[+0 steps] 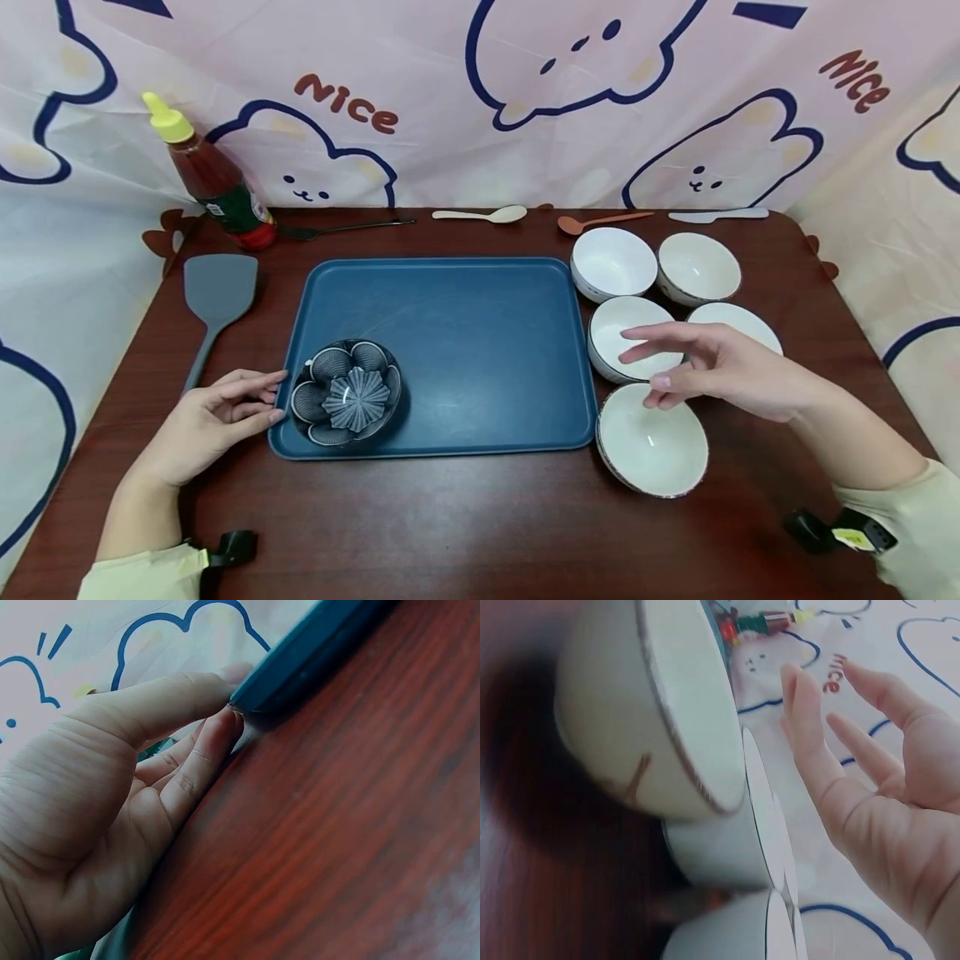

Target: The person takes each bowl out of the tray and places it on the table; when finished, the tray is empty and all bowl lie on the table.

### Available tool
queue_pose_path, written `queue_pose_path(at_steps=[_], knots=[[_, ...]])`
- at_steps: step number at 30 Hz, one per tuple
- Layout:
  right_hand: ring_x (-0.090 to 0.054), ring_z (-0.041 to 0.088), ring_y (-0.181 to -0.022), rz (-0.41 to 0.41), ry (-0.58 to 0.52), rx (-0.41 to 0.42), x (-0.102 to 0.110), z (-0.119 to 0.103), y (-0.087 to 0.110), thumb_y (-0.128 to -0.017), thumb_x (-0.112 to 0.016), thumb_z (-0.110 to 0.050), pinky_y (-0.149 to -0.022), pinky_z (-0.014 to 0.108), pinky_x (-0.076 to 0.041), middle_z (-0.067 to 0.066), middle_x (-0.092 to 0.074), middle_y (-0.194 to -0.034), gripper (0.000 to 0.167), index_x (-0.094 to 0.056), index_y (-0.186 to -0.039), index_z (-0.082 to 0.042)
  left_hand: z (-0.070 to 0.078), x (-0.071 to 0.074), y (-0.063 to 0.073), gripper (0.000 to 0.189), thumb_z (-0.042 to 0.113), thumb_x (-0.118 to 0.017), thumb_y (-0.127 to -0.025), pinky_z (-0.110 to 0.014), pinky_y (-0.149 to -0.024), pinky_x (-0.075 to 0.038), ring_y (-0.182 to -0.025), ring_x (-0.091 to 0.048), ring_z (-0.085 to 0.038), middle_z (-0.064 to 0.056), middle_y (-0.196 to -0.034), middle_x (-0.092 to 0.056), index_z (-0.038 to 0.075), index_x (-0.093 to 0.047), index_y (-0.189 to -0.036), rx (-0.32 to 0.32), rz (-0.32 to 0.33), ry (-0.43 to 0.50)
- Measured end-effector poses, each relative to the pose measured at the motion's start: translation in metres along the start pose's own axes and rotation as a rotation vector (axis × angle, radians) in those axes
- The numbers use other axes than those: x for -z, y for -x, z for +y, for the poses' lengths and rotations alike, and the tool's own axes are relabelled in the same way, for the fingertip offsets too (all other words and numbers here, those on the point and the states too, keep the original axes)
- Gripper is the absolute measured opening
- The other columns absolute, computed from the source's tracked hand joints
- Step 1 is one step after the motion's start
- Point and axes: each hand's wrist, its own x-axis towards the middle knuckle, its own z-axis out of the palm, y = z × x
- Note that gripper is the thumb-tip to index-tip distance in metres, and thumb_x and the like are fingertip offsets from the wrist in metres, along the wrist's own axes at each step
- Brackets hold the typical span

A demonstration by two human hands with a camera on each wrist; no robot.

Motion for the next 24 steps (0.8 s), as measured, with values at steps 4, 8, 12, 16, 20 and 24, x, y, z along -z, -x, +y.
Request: queue_pose_path(at_steps=[4,8,12,16,20,24], knots=[[-0.074,0.037,-0.093,0.031,0.015,-0.046,-0.008,-0.008,-0.018,-0.097,-0.063,-0.006,-0.083,0.041,-0.062,0.022,-0.056,-0.139,0.056,-0.042,-0.149,-0.006,0.000,0.000,0.001,0.053,-0.019,-0.071,-0.079,-0.012,-0.080,-0.056,-0.092,-0.070,0.000,0.010,-0.121,-0.062,-0.011,-0.059,-0.130,0.001,-0.005,0.002],[-0.073,0.036,-0.095,0.017,-0.015,-0.059,-0.016,-0.014,-0.037,-0.096,-0.066,-0.009,-0.084,0.041,-0.062,0.027,-0.051,-0.142,0.057,-0.044,-0.149,-0.011,0.000,0.001,0.001,0.052,-0.018,-0.072,-0.079,-0.011,-0.080,-0.056,-0.092,-0.069,0.001,0.009,-0.119,-0.061,-0.009,-0.061,-0.129,0.008,-0.002,-0.027],[-0.073,0.034,-0.098,-0.005,-0.053,-0.076,-0.026,-0.021,-0.058,-0.095,-0.068,-0.012,-0.086,0.041,-0.061,0.025,-0.051,-0.144,0.059,-0.045,-0.149,-0.015,-0.001,0.002,0.001,0.052,-0.018,-0.072,-0.078,-0.011,-0.079,-0.056,-0.092,-0.069,0.002,0.006,-0.118,-0.061,-0.009,-0.062,-0.129,0.013,0.001,-0.046],[-0.073,0.032,-0.100,-0.021,-0.071,-0.105,-0.036,-0.031,-0.077,-0.094,-0.071,-0.018,-0.088,0.042,-0.060,0.021,-0.053,-0.144,0.063,-0.044,-0.150,-0.016,0.001,0.003,0.000,0.053,-0.019,-0.072,-0.078,-0.011,-0.079,-0.056,-0.092,-0.069,0.002,0.005,-0.118,-0.061,-0.008,-0.062,-0.129,0.005,0.000,-0.049],[-0.073,0.032,-0.101,-0.053,-0.087,-0.118,-0.045,-0.036,-0.095,-0.094,-0.071,-0.021,-0.088,0.042,-0.060,0.020,-0.053,-0.144,0.063,-0.044,-0.150,-0.017,0.002,0.002,-0.001,0.053,-0.018,-0.072,-0.079,-0.011,-0.080,-0.056,-0.092,-0.069,0.000,0.009,-0.118,-0.062,-0.009,-0.061,-0.130,-0.010,-0.008,-0.039],[-0.072,0.031,-0.103,-0.091,-0.112,-0.126,-0.055,-0.042,-0.113,-0.094,-0.072,-0.021,-0.089,0.042,-0.060,0.019,-0.054,-0.144,0.061,-0.046,-0.149,-0.020,0.001,0.002,0.000,0.053,-0.018,-0.072,-0.078,-0.012,-0.080,-0.056,-0.092,-0.069,0.000,0.008,-0.118,-0.062,-0.008,-0.061,-0.129,-0.007,-0.006,-0.038]])
